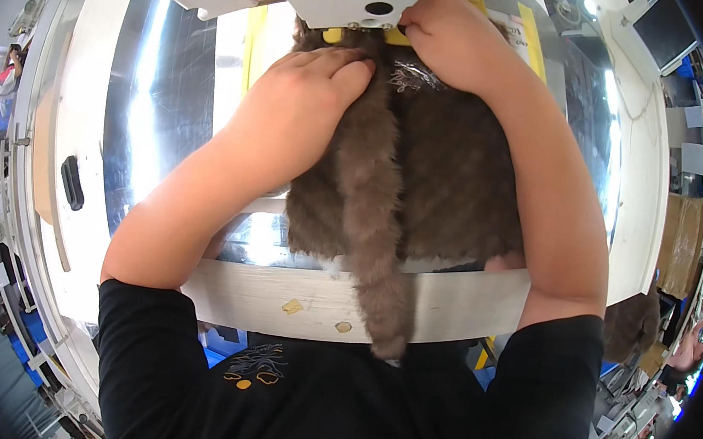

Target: Sewing and assembling components of a furry item using an industrial sewing machine.

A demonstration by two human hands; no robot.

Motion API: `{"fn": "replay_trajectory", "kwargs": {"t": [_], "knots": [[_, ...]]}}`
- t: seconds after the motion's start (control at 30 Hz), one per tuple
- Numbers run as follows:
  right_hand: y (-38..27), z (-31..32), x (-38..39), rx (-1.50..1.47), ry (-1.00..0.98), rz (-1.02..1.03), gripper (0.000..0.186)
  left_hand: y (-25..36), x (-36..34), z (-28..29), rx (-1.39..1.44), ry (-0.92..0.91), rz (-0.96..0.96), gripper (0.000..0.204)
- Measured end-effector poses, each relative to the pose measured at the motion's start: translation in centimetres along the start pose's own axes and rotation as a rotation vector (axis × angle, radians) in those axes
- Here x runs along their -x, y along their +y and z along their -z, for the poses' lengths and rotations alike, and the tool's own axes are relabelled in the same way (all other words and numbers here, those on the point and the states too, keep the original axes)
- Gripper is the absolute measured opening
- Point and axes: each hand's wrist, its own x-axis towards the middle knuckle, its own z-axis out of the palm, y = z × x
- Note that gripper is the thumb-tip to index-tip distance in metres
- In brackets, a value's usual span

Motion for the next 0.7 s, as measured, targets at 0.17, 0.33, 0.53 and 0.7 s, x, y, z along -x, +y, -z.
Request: {"fn": "replay_trajectory", "kwargs": {"t": [0.17,0.33,0.53,0.7], "knots": [[1.3,1.0,-0.1,-0.180,0.020,0.054,0.036,0.2,0.0,0.3,-0.030,-0.005,-0.005,0.034],[3.3,0.0,1.6,-0.334,0.115,0.010,0.034,0.0,-0.2,-0.5,0.045,0.003,0.011,0.038],[-0.8,-1.8,4.3,-0.127,0.078,0.292,0.042,-0.9,0.6,-0.5,-0.003,0.019,0.068,0.038],[-0.6,-3.0,4.5,-0.078,0.143,0.314,0.042,-0.7,0.0,-0.4,-0.079,-0.044,0.088,0.040]]}}
